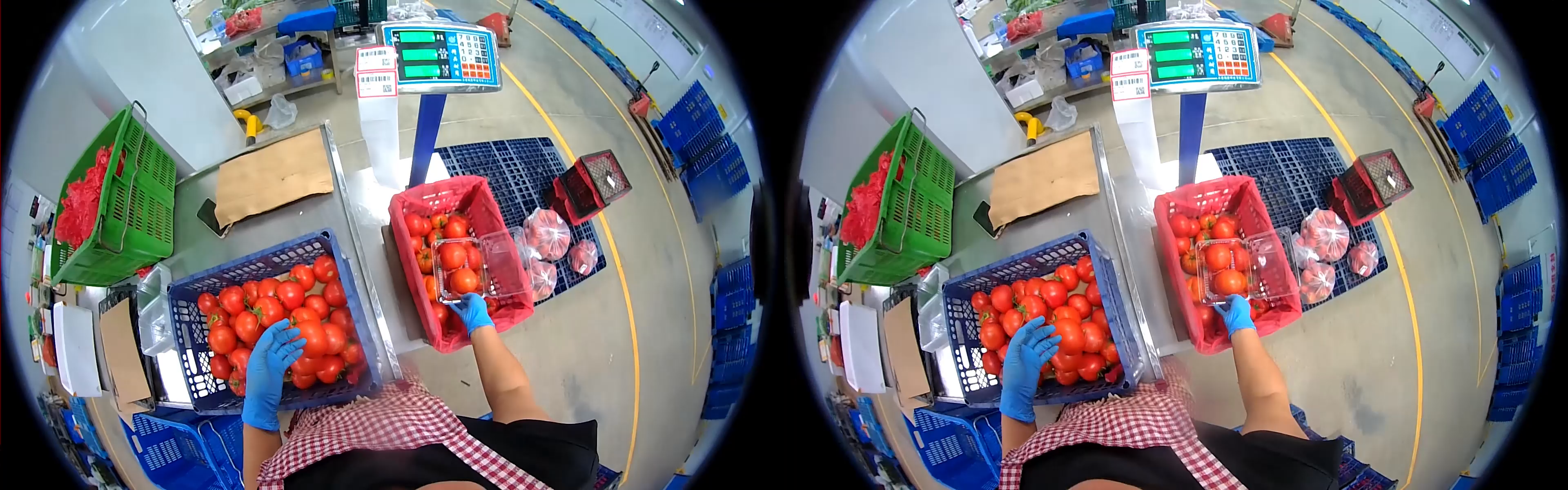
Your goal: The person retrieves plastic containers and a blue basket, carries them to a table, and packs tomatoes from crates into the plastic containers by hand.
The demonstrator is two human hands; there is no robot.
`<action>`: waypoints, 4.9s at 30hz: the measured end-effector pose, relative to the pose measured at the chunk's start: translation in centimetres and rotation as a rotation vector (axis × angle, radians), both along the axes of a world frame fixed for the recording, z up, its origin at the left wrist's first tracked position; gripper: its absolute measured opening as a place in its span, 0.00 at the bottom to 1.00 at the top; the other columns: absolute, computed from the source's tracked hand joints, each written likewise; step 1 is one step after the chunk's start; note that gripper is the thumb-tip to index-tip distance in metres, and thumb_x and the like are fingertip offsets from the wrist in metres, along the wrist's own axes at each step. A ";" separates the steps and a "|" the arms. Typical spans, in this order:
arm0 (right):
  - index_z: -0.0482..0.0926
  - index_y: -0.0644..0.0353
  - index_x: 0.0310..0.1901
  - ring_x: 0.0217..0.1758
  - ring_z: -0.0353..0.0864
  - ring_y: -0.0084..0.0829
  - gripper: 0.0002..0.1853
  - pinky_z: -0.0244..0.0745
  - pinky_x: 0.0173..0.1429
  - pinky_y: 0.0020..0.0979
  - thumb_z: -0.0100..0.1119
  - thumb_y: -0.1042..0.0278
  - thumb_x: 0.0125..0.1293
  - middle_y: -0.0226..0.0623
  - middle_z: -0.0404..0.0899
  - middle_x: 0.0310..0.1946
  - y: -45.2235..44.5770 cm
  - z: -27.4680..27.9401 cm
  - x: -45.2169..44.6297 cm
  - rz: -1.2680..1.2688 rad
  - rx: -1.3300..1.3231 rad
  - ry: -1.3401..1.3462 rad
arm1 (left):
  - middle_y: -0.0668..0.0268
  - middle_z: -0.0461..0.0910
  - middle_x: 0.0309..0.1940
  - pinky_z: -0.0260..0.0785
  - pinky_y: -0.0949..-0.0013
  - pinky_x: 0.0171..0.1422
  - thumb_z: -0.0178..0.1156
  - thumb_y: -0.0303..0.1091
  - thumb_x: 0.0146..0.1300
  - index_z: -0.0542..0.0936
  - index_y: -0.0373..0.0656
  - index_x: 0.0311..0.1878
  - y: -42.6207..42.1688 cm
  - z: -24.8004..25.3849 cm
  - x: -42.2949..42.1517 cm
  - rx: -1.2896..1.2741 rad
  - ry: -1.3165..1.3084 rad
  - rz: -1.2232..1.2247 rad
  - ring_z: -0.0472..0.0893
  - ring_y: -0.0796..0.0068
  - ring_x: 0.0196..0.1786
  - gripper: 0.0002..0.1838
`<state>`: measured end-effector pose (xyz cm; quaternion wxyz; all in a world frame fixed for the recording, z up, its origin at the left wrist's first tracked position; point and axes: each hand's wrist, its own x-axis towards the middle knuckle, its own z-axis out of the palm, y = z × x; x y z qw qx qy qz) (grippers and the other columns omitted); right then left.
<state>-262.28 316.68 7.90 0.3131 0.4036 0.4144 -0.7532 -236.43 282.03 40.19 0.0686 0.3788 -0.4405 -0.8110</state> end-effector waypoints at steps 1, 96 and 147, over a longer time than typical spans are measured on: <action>0.68 0.67 0.46 0.36 0.79 0.47 0.14 0.81 0.46 0.46 0.46 0.78 0.56 0.51 0.75 0.34 0.2 0.1 -0.4 0.003 0.011 -0.018 | 0.56 0.76 0.52 0.71 0.65 0.57 0.46 0.44 0.70 0.68 0.38 0.61 0.0 -0.1 0.0 0.007 0.006 -0.001 0.78 0.62 0.52 0.23; 0.50 0.60 0.72 0.43 0.82 0.34 0.31 0.80 0.46 0.31 0.48 0.67 0.71 0.42 0.78 0.40 -5.2 32.8 25.3 0.970 0.092 0.442 | 0.65 0.76 0.48 0.72 0.75 0.48 0.63 0.31 0.61 0.66 0.36 0.63 3.5 -2.5 11.1 -0.230 -0.003 -0.462 0.77 0.81 0.46 0.29; 0.72 0.68 0.57 0.43 0.78 0.25 0.16 0.73 0.51 0.25 0.51 0.72 0.70 0.38 0.79 0.43 -45.9 36.8 49.7 1.904 -0.046 0.761 | 0.65 0.78 0.32 0.75 0.72 0.38 0.58 0.21 0.51 0.77 0.42 0.35 -15.8 -12.0 72.8 -0.117 -0.301 1.227 0.79 0.74 0.36 0.08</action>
